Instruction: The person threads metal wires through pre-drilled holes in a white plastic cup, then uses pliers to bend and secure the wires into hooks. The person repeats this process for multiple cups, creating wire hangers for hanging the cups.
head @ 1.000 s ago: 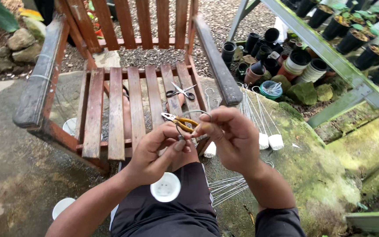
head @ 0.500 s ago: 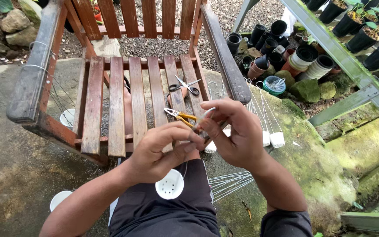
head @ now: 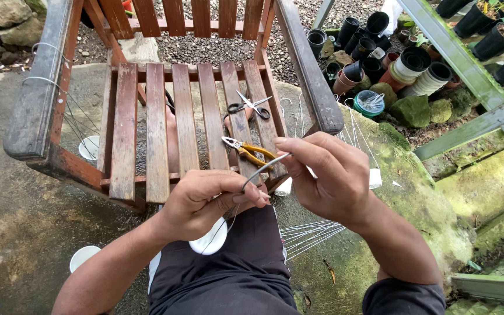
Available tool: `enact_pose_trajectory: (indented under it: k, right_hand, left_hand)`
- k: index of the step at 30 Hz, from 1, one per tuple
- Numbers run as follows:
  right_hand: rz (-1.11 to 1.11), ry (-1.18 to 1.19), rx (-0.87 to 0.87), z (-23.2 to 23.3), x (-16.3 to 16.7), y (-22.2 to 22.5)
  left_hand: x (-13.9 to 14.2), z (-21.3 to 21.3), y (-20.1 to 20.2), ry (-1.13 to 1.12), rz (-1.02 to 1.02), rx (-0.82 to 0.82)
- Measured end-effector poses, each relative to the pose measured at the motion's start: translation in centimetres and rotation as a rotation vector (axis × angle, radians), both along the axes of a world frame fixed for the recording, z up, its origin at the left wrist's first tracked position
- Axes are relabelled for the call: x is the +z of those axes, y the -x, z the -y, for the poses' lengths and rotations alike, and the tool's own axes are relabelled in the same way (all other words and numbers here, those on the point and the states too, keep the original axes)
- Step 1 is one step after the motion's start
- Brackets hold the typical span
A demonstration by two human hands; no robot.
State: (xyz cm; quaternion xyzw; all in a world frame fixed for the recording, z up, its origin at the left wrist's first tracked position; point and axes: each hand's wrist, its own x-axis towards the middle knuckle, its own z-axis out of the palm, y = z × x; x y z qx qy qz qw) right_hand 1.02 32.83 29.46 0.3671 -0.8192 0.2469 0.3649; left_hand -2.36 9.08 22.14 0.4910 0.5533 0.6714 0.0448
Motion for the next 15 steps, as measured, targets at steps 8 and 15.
enact_pose_trajectory:
  k: [8,15]
  right_hand:
    - [0.587,0.395,0.089,2.4,-1.3,0.9]
    - [0.498,0.346,0.264,8.1,-1.7,5.3]
  left_hand:
    - [-2.5,1.4,-0.6,-0.092,0.326,-0.089]
    - [-0.2,6.8,-1.4,-0.155,0.045,0.466]
